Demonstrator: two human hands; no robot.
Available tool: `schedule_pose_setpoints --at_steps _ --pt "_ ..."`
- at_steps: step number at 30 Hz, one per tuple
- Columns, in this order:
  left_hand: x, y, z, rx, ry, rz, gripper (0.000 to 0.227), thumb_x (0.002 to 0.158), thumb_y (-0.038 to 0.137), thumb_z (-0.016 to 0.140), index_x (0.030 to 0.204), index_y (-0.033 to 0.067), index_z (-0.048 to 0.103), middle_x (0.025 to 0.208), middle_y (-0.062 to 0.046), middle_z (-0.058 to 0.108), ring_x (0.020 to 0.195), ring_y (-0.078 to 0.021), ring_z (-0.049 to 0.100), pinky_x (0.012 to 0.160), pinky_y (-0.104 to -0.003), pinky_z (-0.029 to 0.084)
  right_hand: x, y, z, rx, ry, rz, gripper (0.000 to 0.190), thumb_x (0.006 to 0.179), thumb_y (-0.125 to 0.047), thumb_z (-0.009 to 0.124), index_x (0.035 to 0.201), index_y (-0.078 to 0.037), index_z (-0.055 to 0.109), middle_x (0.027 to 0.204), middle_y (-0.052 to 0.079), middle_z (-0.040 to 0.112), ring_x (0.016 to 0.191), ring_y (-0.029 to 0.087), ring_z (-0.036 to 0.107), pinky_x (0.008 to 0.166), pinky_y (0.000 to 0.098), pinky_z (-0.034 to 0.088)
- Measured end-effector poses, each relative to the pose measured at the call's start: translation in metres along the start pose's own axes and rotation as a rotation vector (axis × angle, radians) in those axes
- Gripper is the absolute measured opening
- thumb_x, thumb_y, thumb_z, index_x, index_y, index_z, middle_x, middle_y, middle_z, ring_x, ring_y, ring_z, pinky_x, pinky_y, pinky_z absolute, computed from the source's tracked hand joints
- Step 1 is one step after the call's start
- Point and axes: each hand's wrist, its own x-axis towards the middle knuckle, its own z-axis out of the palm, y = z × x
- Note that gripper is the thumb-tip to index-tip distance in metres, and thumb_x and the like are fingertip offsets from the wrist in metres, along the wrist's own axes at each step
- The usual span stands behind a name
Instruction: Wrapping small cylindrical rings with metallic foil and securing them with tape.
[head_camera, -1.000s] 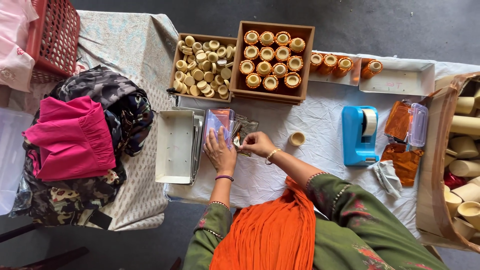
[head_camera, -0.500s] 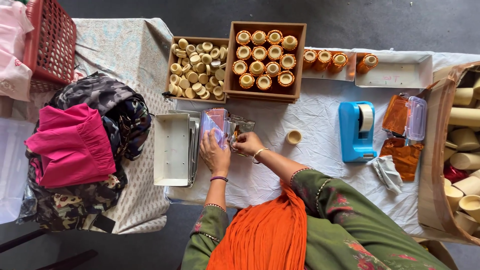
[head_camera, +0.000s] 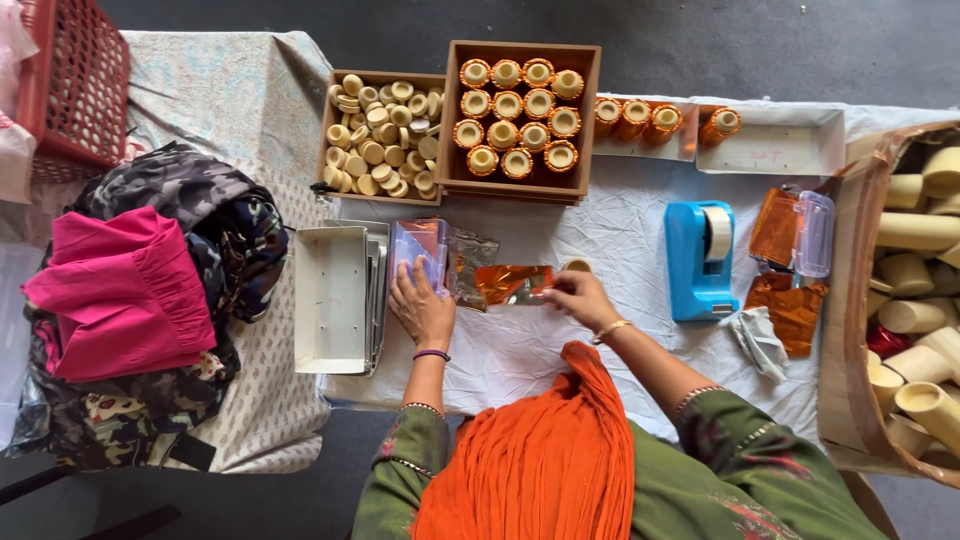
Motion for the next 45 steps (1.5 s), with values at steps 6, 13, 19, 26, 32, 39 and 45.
schedule_pose_setpoints --at_steps 6,13,19,26,32,39,45 --pt "-0.003 0.03 -0.057 -0.048 0.036 0.227 0.097 0.068 0.031 0.081 0.152 0.0166 0.033 0.157 -0.025 0.033 0.142 -0.0413 0.029 0.112 -0.06 0.023 -0.042 0.001 -0.057 0.204 0.089 -0.027 0.019 0.088 -0.014 0.082 0.103 -0.003 0.077 0.087 0.001 0.073 0.071 0.006 0.057 0.06 0.0224 0.043" --pt "-0.049 0.092 -0.015 -0.75 -0.512 0.038 0.089 0.091 0.055 0.068 0.162 0.0186 0.027 0.146 -0.013 0.056 0.134 -0.0279 0.054 0.105 -0.046 0.049 -0.067 0.004 -0.047 0.511 0.042 -0.186 0.014 0.082 0.001 0.078 0.094 -0.002 0.071 0.093 0.004 0.076 0.09 0.012 0.072 0.088 0.029 0.061" --pt "-0.069 0.12 -0.002 -1.624 -0.875 -0.184 0.051 0.096 0.02 0.075 0.138 0.0023 0.053 0.123 -0.009 0.069 0.103 -0.0163 0.07 0.084 -0.034 0.058 -0.098 -0.034 -0.042 0.422 -0.062 -0.14 0.015 0.084 0.0 0.079 0.094 0.0 0.068 0.093 0.008 0.076 0.09 0.015 0.075 0.087 0.0327 0.063" --pt "-0.071 0.118 0.002 -1.704 -0.778 -0.127 0.024 0.096 0.004 0.072 0.119 -0.0011 0.069 0.112 -0.008 0.075 0.096 -0.0125 0.07 0.086 -0.028 0.058 -0.105 -0.03 -0.056 0.272 0.013 -0.237 0.022 0.09 -0.012 0.079 0.106 0.003 0.076 0.092 0.006 0.077 0.084 0.009 0.068 0.075 0.0229 0.054" --pt "-0.06 0.093 -0.014 -1.74 -0.7 -0.256 0.022 0.099 0.006 0.076 0.118 0.0016 0.066 0.107 -0.005 0.071 0.092 -0.0127 0.069 0.076 -0.03 0.057 -0.104 -0.012 -0.07 0.248 0.018 -0.265 0.018 0.091 -0.01 0.078 0.103 0.004 0.077 0.091 0.006 0.076 0.083 0.009 0.068 0.075 0.0236 0.055" --pt "-0.047 0.086 -0.038 -1.608 -1.02 -0.184 0.022 0.092 0.01 0.073 0.113 0.0043 0.072 0.104 -0.004 0.075 0.09 -0.0101 0.071 0.08 -0.026 0.059 -0.104 -0.013 -0.066 0.219 -0.095 -0.242 0.015 0.089 -0.009 0.076 0.101 0.0 0.076 0.094 0.007 0.078 0.089 0.01 0.073 0.081 0.0239 0.06" --pt "-0.023 0.045 0.027 -1.56 -0.712 -0.196 0.019 0.095 0.004 0.076 0.111 -0.0018 0.066 0.098 -0.008 0.075 0.083 -0.014 0.072 0.077 -0.028 0.061 -0.093 -0.014 -0.067 -0.267 0.247 -0.293 0.027 0.084 -0.02 0.083 0.107 -0.008 0.078 0.102 0.004 0.08 0.09 0.015 0.076 0.079 0.0276 0.061"
